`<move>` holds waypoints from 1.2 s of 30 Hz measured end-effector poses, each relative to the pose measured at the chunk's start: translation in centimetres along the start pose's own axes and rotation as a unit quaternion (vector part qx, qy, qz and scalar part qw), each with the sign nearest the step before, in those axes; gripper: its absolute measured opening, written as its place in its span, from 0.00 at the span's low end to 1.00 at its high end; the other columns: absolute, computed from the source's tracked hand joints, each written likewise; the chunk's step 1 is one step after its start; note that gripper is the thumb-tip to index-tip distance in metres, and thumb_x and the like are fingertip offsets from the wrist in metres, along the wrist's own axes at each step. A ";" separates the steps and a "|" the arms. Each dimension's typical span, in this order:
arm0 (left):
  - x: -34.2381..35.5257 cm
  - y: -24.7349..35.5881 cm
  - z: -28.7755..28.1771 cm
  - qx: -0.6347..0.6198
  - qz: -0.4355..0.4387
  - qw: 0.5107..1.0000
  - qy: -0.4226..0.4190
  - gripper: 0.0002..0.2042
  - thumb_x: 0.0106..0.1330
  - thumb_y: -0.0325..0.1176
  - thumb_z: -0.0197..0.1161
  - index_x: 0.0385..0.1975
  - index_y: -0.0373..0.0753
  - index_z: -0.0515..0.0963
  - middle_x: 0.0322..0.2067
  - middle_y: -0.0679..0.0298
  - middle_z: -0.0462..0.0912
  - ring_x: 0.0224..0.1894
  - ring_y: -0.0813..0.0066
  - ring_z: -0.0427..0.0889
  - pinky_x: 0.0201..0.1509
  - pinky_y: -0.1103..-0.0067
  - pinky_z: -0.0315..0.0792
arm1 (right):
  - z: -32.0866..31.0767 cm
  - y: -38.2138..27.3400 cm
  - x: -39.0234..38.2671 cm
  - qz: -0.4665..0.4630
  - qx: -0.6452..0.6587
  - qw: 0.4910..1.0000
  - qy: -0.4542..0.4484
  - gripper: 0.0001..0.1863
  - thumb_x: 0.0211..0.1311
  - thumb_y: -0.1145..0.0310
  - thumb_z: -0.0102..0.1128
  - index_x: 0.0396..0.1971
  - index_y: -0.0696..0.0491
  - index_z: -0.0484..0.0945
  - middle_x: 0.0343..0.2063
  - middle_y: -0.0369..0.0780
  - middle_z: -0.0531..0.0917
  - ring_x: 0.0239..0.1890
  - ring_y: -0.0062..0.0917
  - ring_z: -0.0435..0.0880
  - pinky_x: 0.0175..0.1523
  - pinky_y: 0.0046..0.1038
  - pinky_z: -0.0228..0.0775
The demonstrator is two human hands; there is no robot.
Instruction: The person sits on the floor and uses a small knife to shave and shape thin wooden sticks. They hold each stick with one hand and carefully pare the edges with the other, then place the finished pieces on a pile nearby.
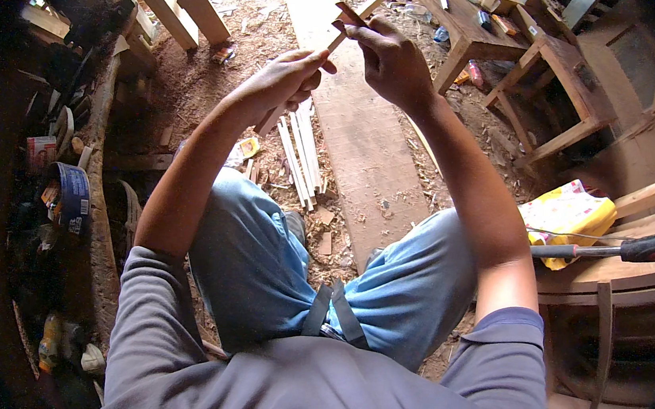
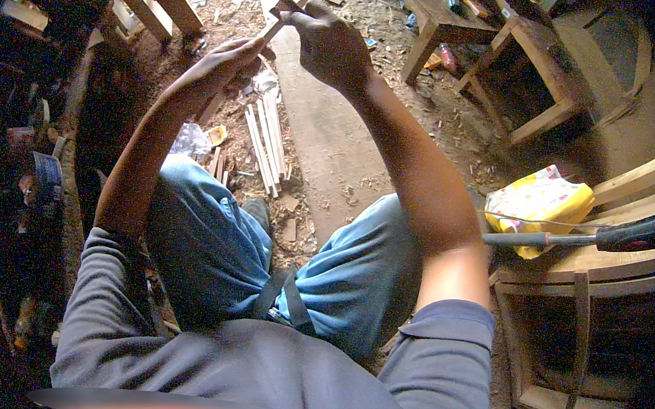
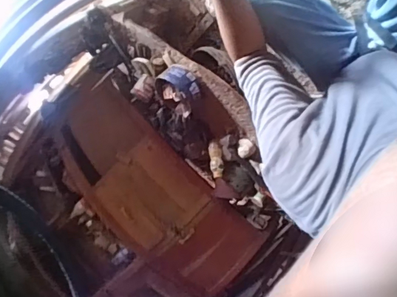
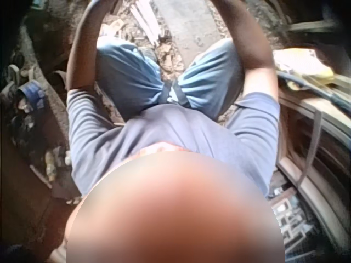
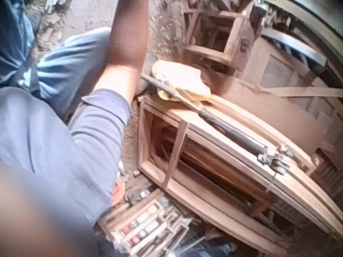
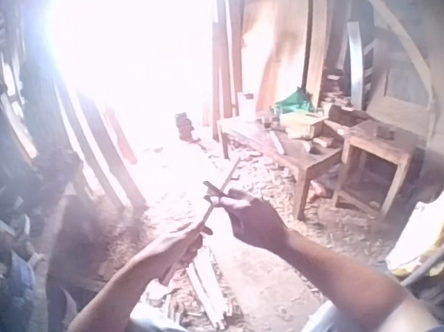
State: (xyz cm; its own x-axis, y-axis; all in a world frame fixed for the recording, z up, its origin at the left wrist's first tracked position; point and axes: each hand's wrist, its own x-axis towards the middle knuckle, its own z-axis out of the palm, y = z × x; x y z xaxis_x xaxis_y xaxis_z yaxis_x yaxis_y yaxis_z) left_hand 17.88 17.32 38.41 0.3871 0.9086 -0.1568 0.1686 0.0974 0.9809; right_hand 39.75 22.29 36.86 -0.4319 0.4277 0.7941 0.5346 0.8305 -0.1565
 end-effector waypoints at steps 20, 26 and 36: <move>1.2 -2.7 -0.4 0.342 0.106 0.932 0.051 0.21 0.77 0.47 0.50 0.36 0.31 0.76 0.21 0.54 0.75 0.26 0.64 0.74 0.33 0.66 0.67 | -0.2 1.8 -1.2 0.116 -0.095 0.988 -0.023 0.16 0.61 0.77 0.57 0.48 0.50 0.84 0.43 0.45 0.84 0.39 0.42 0.86 0.43 0.38 0.80; 1.2 -2.3 -0.7 0.354 0.093 0.929 0.053 0.20 0.76 0.46 0.50 0.36 0.31 0.75 0.21 0.65 0.69 0.26 0.76 0.67 0.30 0.72 0.66 | -0.9 2.2 -1.1 0.083 -0.129 0.988 -0.030 0.19 0.56 0.78 0.57 0.47 0.49 0.84 0.40 0.43 0.84 0.34 0.40 0.88 0.40 0.39 0.82; 1.0 -2.3 -0.4 0.348 0.101 0.930 0.067 0.20 0.76 0.45 0.51 0.32 0.31 0.73 0.19 0.61 0.69 0.23 0.72 0.67 0.29 0.69 0.66 | 0.5 1.4 -1.5 0.048 -0.088 0.993 -0.062 0.18 0.59 0.77 0.53 0.46 0.49 0.85 0.40 0.44 0.84 0.33 0.40 0.87 0.39 0.39 0.82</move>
State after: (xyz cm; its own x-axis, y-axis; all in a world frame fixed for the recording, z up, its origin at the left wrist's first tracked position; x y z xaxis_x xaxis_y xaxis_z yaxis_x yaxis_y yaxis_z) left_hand 17.57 18.19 36.02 0.3664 0.9267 0.0831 0.6691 -0.3245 0.6686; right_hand 40.77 22.94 35.23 -0.4525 0.5521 0.7003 0.6922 0.7126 -0.1145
